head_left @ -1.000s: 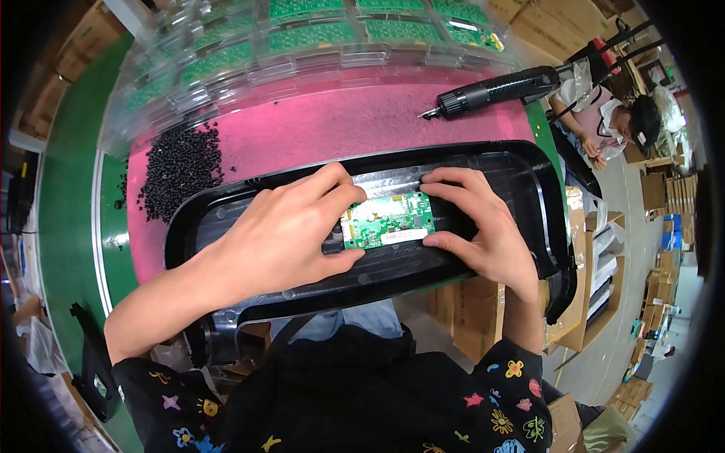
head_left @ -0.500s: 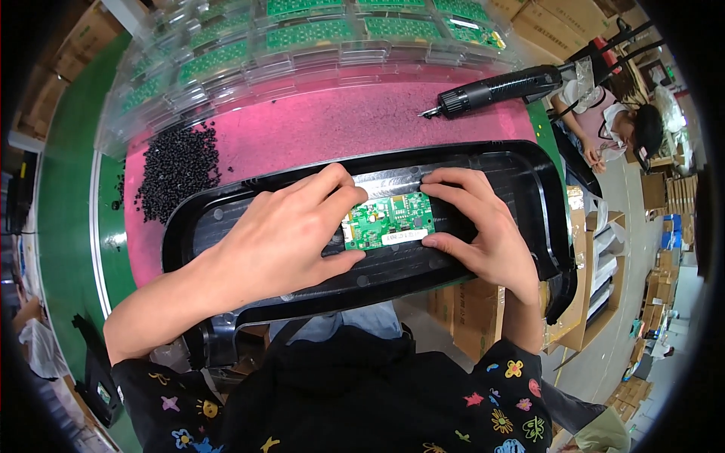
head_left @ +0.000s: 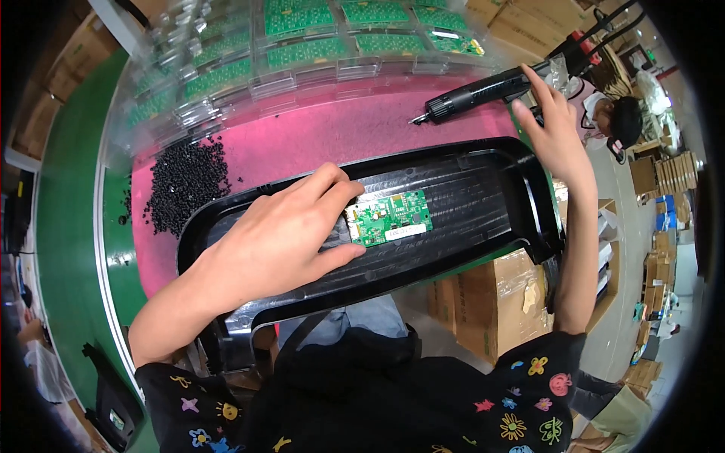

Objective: Assembling an electronic device by attaching a circuit board into a plastic housing using an electric screwdriver.

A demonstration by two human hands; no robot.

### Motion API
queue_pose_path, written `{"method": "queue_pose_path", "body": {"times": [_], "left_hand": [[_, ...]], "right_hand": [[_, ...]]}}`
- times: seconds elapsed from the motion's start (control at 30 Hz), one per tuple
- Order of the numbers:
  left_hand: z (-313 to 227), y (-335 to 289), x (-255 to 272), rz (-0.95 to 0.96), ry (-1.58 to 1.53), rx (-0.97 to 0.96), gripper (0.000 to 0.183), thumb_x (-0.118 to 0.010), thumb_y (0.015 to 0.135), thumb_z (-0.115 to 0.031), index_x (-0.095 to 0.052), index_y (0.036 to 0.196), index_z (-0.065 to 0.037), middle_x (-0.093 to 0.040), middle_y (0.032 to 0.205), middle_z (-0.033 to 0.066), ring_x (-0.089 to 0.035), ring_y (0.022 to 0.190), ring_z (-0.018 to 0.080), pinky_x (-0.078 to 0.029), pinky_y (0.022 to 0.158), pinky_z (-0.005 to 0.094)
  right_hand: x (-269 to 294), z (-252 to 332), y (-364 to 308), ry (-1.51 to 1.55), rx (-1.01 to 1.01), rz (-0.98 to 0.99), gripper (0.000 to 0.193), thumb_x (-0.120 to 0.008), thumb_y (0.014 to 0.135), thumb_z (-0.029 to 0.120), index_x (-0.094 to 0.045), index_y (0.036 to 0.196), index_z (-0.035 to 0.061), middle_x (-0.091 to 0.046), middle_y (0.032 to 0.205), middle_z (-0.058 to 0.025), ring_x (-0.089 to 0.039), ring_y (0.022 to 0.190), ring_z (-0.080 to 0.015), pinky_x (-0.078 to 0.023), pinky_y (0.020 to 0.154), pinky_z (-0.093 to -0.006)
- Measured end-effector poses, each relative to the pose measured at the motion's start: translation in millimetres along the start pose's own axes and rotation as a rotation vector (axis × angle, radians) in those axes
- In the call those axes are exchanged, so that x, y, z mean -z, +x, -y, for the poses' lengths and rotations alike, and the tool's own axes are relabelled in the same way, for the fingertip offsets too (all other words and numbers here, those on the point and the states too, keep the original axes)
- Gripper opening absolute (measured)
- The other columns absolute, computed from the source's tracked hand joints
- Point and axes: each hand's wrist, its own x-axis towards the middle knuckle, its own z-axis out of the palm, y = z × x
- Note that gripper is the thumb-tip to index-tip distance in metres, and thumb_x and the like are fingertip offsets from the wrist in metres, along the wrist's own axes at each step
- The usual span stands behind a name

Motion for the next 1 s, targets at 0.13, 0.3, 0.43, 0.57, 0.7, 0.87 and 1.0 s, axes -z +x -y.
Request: {"method": "queue_pose_path", "body": {"times": [0.13, 0.3, 0.43, 0.57, 0.7, 0.87, 1.0], "left_hand": [[1, 0, 3, -0.028, -0.048, -0.026, 0.040, -0.072, 0.082, -0.019, -0.056, 0.115, -0.002, -0.056, 0.108, 0.0111, -0.064, 0.081, 0.0280, -0.052, 0.072, 0.0383], [6, 2, 1, -0.114, -0.120, -0.061, 0.027, -0.069, 0.085, -0.014, -0.060, 0.108, -0.003, -0.056, 0.093, 0.0101, -0.060, 0.072, 0.0230, -0.050, 0.065, 0.0360], [12, 0, 1, -0.140, -0.148, -0.066, 0.025, -0.068, 0.085, -0.013, -0.060, 0.107, -0.002, -0.056, 0.091, 0.0104, -0.060, 0.071, 0.0230, -0.050, 0.065, 0.0355], [11, 2, 1, -0.149, -0.163, -0.095, 0.024, -0.068, 0.086, -0.013, -0.060, 0.106, -0.002, -0.055, 0.090, 0.0106, -0.059, 0.071, 0.0221, -0.050, 0.062, 0.0340], [9, 2, 3, -0.223, -0.214, -0.096, 0.026, -0.068, 0.087, -0.014, -0.060, 0.107, -0.001, -0.058, 0.092, 0.0104, -0.060, 0.073, 0.0199, -0.050, 0.060, 0.0311], [3, 4, 7, -0.115, -0.511, -0.300, 0.024, -0.069, 0.087, -0.012, -0.061, 0.107, 0.001, -0.063, 0.095, 0.0107, -0.063, 0.078, 0.0203, -0.051, 0.063, 0.0288], [2, -1, 7, 0.089, -0.617, -0.295, 0.018, -0.072, 0.085, -0.008, -0.062, 0.097, 0.001, -0.065, 0.087, 0.0097, -0.063, 0.072, 0.0207, -0.051, 0.058, 0.0292]], "right_hand": [[-14, -23, 46, 0.677, -0.170, 0.220, 0.052, -0.060, 0.094, 0.042, -0.051, 0.133, 0.0094, -0.061, 0.113, -0.0143, -0.059, 0.104, -0.0221, -0.046, 0.096, -0.0391], [-47, 14, 58, 0.935, -0.105, -0.544, 0.048, -0.067, 0.090, 0.011, -0.038, 0.128, 0.0080, -0.058, 0.099, -0.0070, -0.059, 0.085, -0.0125, -0.051, 0.066, -0.0256], [-39, 86, 36, 1.506, -0.068, -0.293, 0.051, -0.061, 0.095, 0.015, -0.030, 0.134, 0.0033, -0.059, 0.102, -0.0107, -0.060, 0.094, -0.0206, -0.049, 0.084, -0.0340], [-27, 101, 28, 1.813, 0.009, -0.095, 0.036, -0.055, 0.099, 0.028, -0.046, 0.124, 0.0029, -0.057, 0.095, -0.0070, -0.057, 0.086, -0.0209, -0.047, 0.085, -0.0382], [10, 118, 5, 2.263, 0.129, -0.109, 0.053, -0.050, 0.093, 0.057, -0.055, 0.108, 0.0069, -0.046, 0.066, 0.0005, -0.045, 0.061, -0.0115, -0.040, 0.068, -0.0291], [19, 127, -22, 2.515, 0.655, 0.326, 0.059, -0.051, 0.089, 0.066, -0.053, 0.110, 0.0112, -0.049, 0.063, 0.0049, -0.046, 0.051, -0.0076, -0.042, 0.062, -0.0298], [21, 133, -28, 2.492, 0.793, 0.348, 0.035, -0.067, 0.087, 0.041, -0.047, 0.092, 0.0122, -0.058, 0.057, 0.0032, -0.053, 0.041, -0.0062, -0.046, 0.047, -0.0225]]}}
